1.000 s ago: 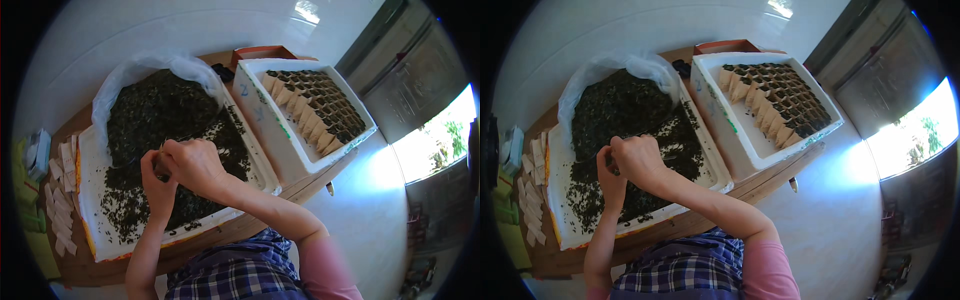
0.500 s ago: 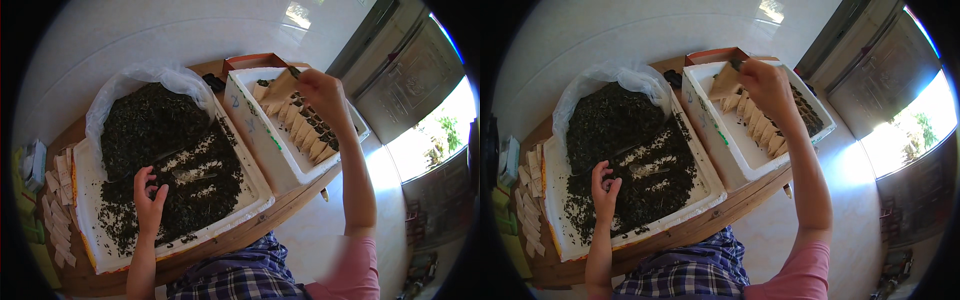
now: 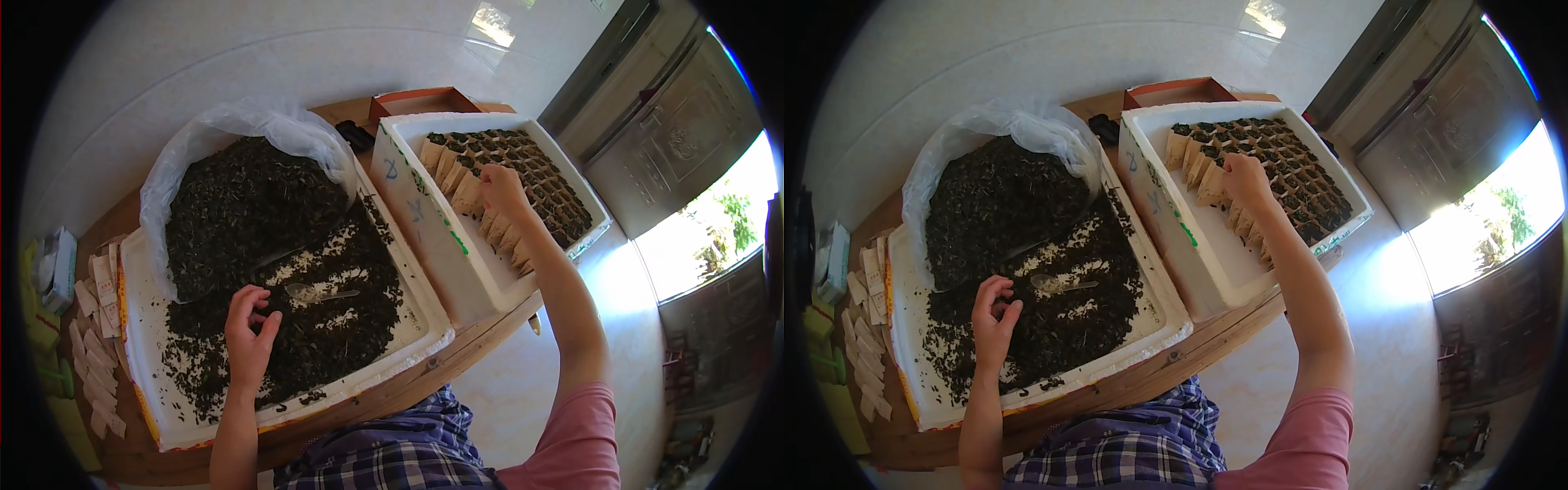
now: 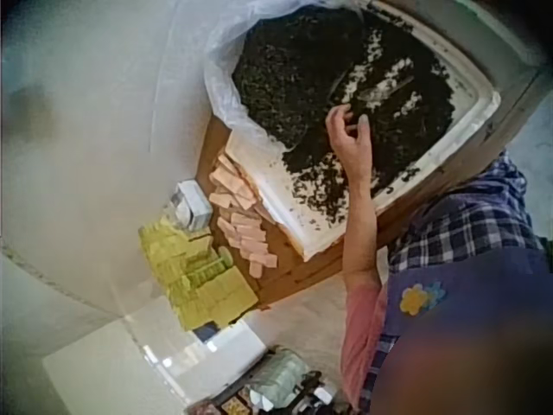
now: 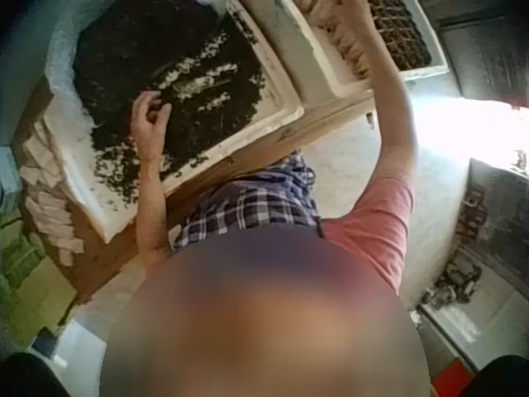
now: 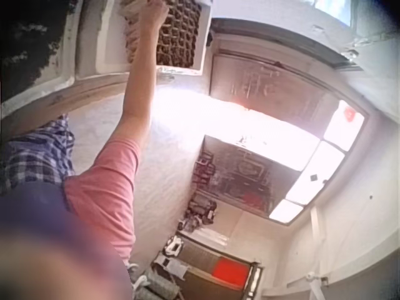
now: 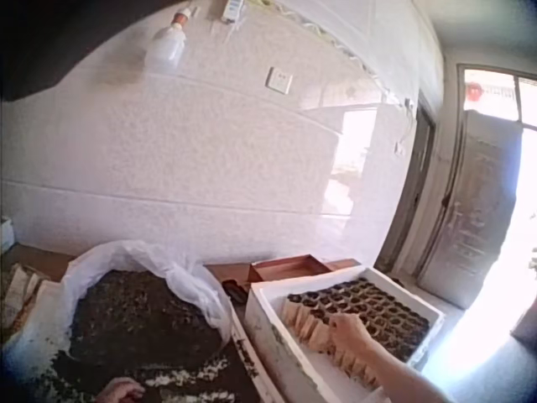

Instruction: Filling tea filter bags with dried tea leaves using a spoon and placing them into a storage tray.

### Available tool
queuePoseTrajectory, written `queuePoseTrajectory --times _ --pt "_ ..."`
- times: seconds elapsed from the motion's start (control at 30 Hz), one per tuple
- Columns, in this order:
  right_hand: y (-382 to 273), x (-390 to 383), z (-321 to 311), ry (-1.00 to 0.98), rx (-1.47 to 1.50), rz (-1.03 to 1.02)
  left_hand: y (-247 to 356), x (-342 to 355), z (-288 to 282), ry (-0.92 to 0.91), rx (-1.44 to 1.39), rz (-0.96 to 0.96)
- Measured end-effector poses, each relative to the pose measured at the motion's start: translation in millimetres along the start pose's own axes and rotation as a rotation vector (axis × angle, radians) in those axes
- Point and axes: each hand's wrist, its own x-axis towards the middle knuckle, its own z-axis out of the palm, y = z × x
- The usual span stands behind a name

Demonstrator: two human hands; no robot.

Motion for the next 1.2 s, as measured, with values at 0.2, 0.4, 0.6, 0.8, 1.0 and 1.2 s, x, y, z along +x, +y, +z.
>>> queuePoseTrajectory --times 0.2,0.4,0.6,0.8,1.0,1.2 --pt "-15.5 1.7 0.4 -0.005 -0.072 -0.01 1.7 -2.8 -4.2 -0.006 0.004 -0.026" --pt "-17.6 -4.1 -6.3 0.017 -0.022 -0.033 -6.1 -5.0 -10.1 0.007 0.019 0.051" --pt "-43.9 -19.3 -21.8 0.097 -0.072 -0.271 1.7 -2.5 -3.7 0.006 -0.016 0.085" --pt "-30.5 -9.8 0.8 0.054 -0.311 -0.234 -3.9 -4.9 -9.6 0.011 -0.008 0.059" --pt "-48.6 -16.7 -11.4 0.044 -0.327 0.003 1.1 -5.0 -4.6 -0.037 0.026 0.017" --pt "-27.9 -8.5 -4.9 0.026 -0.277 0.042 3.0 -4.0 -3.7 -0.041 0.05 -0.009"
